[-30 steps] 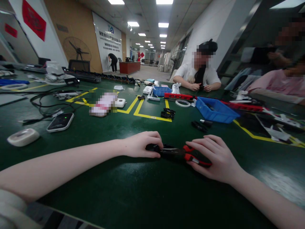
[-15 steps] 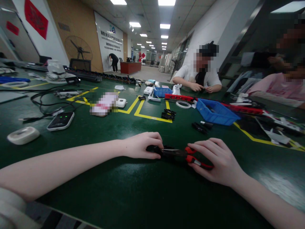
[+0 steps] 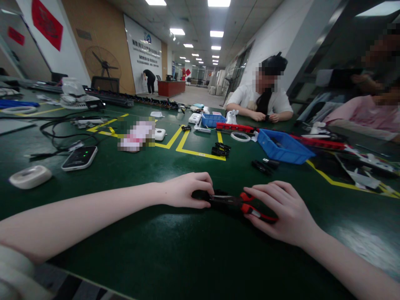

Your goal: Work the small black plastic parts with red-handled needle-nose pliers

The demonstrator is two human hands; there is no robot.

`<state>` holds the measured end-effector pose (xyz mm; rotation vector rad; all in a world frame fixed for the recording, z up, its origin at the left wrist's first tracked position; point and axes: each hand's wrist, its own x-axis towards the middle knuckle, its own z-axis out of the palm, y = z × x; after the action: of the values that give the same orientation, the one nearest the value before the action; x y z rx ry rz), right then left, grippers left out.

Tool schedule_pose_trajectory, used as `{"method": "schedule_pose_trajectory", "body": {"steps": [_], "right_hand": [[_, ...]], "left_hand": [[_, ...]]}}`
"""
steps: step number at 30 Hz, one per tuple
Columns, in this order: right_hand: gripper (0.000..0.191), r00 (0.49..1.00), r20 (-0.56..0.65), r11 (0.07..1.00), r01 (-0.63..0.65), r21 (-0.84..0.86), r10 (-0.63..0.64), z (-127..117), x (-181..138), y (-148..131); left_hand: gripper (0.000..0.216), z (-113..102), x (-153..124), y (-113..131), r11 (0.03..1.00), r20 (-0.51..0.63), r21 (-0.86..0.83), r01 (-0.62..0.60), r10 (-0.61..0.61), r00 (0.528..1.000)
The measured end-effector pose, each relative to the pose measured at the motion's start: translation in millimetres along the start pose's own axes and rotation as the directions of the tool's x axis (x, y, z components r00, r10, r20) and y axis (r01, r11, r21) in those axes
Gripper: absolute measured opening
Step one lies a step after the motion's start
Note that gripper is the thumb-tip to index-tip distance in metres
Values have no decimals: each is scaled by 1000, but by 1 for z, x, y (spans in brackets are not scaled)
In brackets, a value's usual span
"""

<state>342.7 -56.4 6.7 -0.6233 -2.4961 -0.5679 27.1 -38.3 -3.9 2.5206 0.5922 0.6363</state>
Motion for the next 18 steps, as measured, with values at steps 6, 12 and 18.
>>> {"method": "schedule_pose_trajectory", "body": {"steps": [6,12,18], "right_hand": [[39,1000,1,1000,-11,2,11,0,0,0],[33,1000,30,1000,-4,19,3,-1,3,-2],[31,999,39,1000,14,20,-15,-4,4,-2]], "left_hand": [[19,0,0,0,1000,-9,-6,-3,3,1000],[19,1,0,-1,1000,-14,-12,-9,9,1000],[18,0,0,-1,1000,-15,-20,-12,11,1000]]}}
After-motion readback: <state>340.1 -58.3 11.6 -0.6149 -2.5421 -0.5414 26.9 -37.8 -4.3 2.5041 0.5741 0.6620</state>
